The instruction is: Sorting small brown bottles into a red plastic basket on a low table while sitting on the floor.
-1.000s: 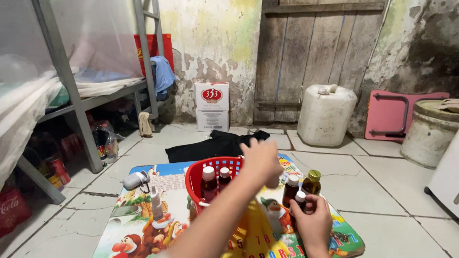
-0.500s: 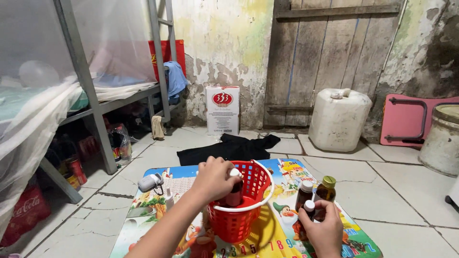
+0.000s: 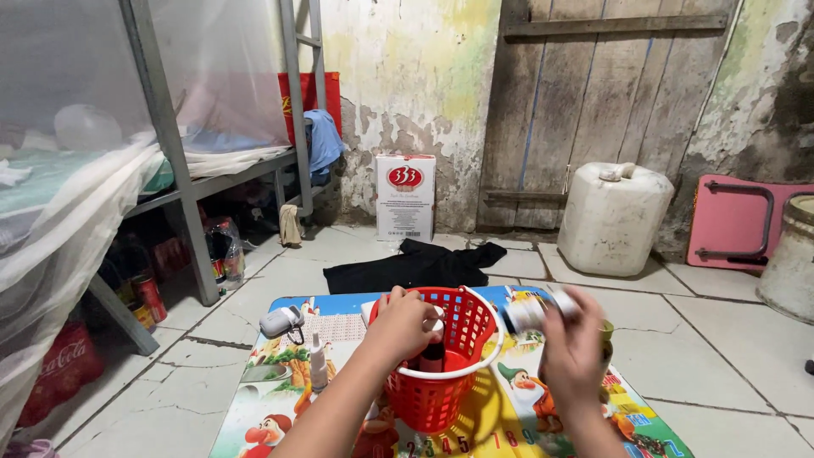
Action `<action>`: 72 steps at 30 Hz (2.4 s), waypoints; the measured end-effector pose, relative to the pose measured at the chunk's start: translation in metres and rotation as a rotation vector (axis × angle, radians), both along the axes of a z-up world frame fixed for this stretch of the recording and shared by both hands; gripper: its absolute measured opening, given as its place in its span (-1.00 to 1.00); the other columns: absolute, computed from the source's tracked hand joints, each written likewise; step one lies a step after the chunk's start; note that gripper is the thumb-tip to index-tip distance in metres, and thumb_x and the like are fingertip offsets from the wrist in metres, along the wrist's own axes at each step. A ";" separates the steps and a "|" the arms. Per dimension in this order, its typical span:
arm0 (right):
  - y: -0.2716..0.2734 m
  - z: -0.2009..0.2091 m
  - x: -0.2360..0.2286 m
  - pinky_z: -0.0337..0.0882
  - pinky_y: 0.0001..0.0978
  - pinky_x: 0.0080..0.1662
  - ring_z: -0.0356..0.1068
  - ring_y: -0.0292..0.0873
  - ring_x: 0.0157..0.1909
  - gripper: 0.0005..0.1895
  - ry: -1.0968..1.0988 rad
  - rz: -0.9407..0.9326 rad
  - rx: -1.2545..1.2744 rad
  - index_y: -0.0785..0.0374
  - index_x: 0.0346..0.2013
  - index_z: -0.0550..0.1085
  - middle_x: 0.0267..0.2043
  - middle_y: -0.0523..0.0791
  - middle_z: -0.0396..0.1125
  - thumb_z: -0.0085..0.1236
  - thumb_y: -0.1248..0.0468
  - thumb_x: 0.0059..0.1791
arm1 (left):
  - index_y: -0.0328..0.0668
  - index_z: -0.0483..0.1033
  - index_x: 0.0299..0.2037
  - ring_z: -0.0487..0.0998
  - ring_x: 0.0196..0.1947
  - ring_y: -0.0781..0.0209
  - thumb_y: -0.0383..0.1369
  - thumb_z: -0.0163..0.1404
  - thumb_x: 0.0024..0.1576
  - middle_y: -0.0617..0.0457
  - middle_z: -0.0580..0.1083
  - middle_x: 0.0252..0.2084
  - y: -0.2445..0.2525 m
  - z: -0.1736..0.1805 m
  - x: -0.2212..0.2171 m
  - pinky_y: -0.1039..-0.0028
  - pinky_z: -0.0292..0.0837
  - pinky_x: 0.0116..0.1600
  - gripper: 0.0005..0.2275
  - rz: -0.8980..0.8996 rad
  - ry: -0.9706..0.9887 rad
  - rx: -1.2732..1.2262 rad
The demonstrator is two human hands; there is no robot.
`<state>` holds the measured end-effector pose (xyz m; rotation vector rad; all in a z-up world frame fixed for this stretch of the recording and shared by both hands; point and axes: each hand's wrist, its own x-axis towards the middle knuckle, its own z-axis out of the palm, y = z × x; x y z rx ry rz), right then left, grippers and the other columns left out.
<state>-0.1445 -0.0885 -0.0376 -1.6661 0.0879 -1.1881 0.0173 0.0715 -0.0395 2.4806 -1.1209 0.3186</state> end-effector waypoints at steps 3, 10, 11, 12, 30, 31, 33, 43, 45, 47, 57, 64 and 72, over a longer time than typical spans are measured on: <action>-0.009 0.029 0.049 0.27 -0.34 -0.29 0.41 -0.06 -0.29 -0.61 0.260 0.092 -0.203 0.15 0.06 0.24 -0.39 -0.01 0.37 -0.04 0.27 -0.06 | -0.04 0.55 -0.36 0.21 0.00 0.03 -0.25 0.15 -0.09 0.05 0.39 -0.19 0.003 0.001 0.000 -0.07 -0.06 0.22 -0.84 -0.018 0.057 0.048; -0.021 -0.026 0.170 0.48 -0.24 -0.22 0.46 -0.02 -0.25 -0.73 1.053 0.028 -1.079 -0.01 -0.35 0.48 -0.43 -0.16 0.43 0.30 0.20 -0.31 | -0.05 0.53 -0.29 0.19 0.12 0.01 -0.26 0.18 -0.08 0.06 0.38 -0.16 0.003 0.006 0.000 -0.27 -0.15 0.28 -0.80 -0.034 0.114 0.079; -0.028 -0.047 0.193 0.48 -0.24 -0.22 0.46 -0.02 -0.25 -0.73 1.054 0.024 -1.079 -0.01 -0.35 0.48 -0.43 -0.16 0.43 0.30 0.20 -0.31 | -0.05 0.53 -0.29 0.19 0.12 0.01 -0.26 0.18 -0.08 0.06 0.38 -0.16 0.003 0.007 0.000 -0.27 -0.15 0.28 -0.80 -0.037 0.113 0.077; -0.035 -0.068 0.216 0.47 -0.26 -0.16 0.45 -0.06 -0.20 -0.67 1.148 -0.016 -1.054 -0.02 -0.33 0.49 -0.35 -0.17 0.43 0.33 0.16 -0.35 | -0.01 0.52 -0.33 0.18 0.11 0.04 -0.25 0.18 -0.08 0.10 0.38 -0.17 0.002 0.008 -0.001 -0.28 -0.15 0.27 -0.83 -0.037 0.109 0.089; -0.085 -0.088 -0.012 0.30 0.03 0.10 0.18 0.22 0.18 0.07 0.537 -0.277 0.168 0.29 0.32 -0.23 0.23 0.27 -0.02 0.21 0.24 -0.29 | 0.06 0.59 -0.20 0.24 0.06 0.14 -0.21 0.14 -0.08 0.17 0.43 -0.13 0.002 0.009 -0.005 -0.01 -0.11 0.26 -0.76 -0.018 0.034 0.068; -0.085 -0.087 -0.015 0.35 -0.03 0.08 0.25 0.18 0.14 -0.06 0.517 -0.242 0.206 0.23 0.33 -0.15 0.20 0.22 0.07 0.15 0.33 -0.23 | 0.07 0.60 -0.22 0.25 0.04 0.14 -0.19 0.13 -0.09 0.17 0.44 -0.15 0.002 0.007 -0.004 0.08 -0.05 0.22 -0.76 -0.037 0.004 0.066; -0.093 -0.104 -0.011 0.35 -0.10 0.05 0.30 0.09 0.10 -0.17 0.478 -0.252 0.175 0.22 0.26 0.00 0.14 0.14 0.18 0.17 0.34 -0.23 | 0.09 0.58 -0.33 0.26 0.00 0.15 -0.17 0.13 -0.12 0.20 0.46 -0.22 -0.002 0.007 -0.002 0.08 -0.01 0.18 -0.81 -0.024 0.004 0.116; -0.110 -0.125 -0.006 0.39 -0.30 -0.06 0.41 -0.06 -0.04 -0.32 0.357 -0.228 0.141 0.23 0.12 0.22 0.00 0.00 0.35 0.19 0.36 -0.27 | -0.38 0.32 0.00 0.23 0.07 -0.23 -0.29 0.27 -0.43 -0.35 0.25 0.07 -0.156 -0.018 -0.090 0.03 0.05 0.16 -0.29 -0.257 -0.459 -0.110; -0.113 -0.123 -0.004 0.38 -0.29 -0.06 0.40 -0.05 -0.05 -0.32 0.370 -0.233 0.189 0.22 0.13 0.24 -0.01 0.01 0.36 0.19 0.39 -0.28 | -0.40 0.36 -0.09 0.30 -0.05 -0.16 -0.39 0.13 -0.24 -0.30 0.31 -0.05 -0.184 -0.040 -0.085 0.15 0.19 0.05 -0.53 -0.257 -0.367 -0.041; -0.114 -0.127 -0.004 0.37 -0.28 -0.06 0.39 -0.05 -0.06 -0.31 0.392 -0.236 0.243 0.22 0.13 0.25 -0.02 0.03 0.36 0.20 0.41 -0.28 | -0.42 0.41 -0.18 0.36 -0.16 -0.10 -0.48 -0.02 -0.05 -0.25 0.36 -0.17 -0.190 -0.046 -0.088 0.27 0.34 -0.07 -0.76 -0.257 -0.265 0.033; -0.095 -0.108 -0.012 0.36 -0.20 0.00 0.37 0.01 0.01 -0.34 0.452 -0.281 0.170 0.29 0.10 0.24 0.01 0.05 0.33 0.23 0.29 -0.26 | -0.24 0.53 -0.21 0.50 -0.36 0.09 -0.47 0.06 -0.15 -0.07 0.49 -0.27 -0.042 0.084 -0.079 0.37 0.45 -0.26 -0.74 -0.147 -0.096 -0.626; -0.093 -0.106 -0.009 0.37 -0.14 -0.03 0.37 0.05 0.00 -0.29 0.521 -0.353 0.145 0.24 0.13 0.18 0.01 0.08 0.31 0.25 0.25 -0.25 | -0.16 0.56 -0.18 0.59 -0.24 0.15 -0.30 0.23 -0.17 -0.06 0.55 -0.17 0.040 0.080 -0.051 0.45 0.54 -0.07 -0.67 0.163 0.224 -0.102; -0.068 -0.074 -0.021 0.39 -0.13 -0.09 0.34 0.10 0.01 -0.18 0.494 -0.321 0.197 0.16 0.30 0.01 0.01 0.16 0.28 0.10 0.13 -0.18 | -0.17 0.56 -0.21 0.57 -0.38 0.22 -0.51 0.04 -0.13 0.04 0.51 -0.37 0.036 0.030 -0.018 0.50 0.46 -0.21 -0.74 0.123 0.385 -0.110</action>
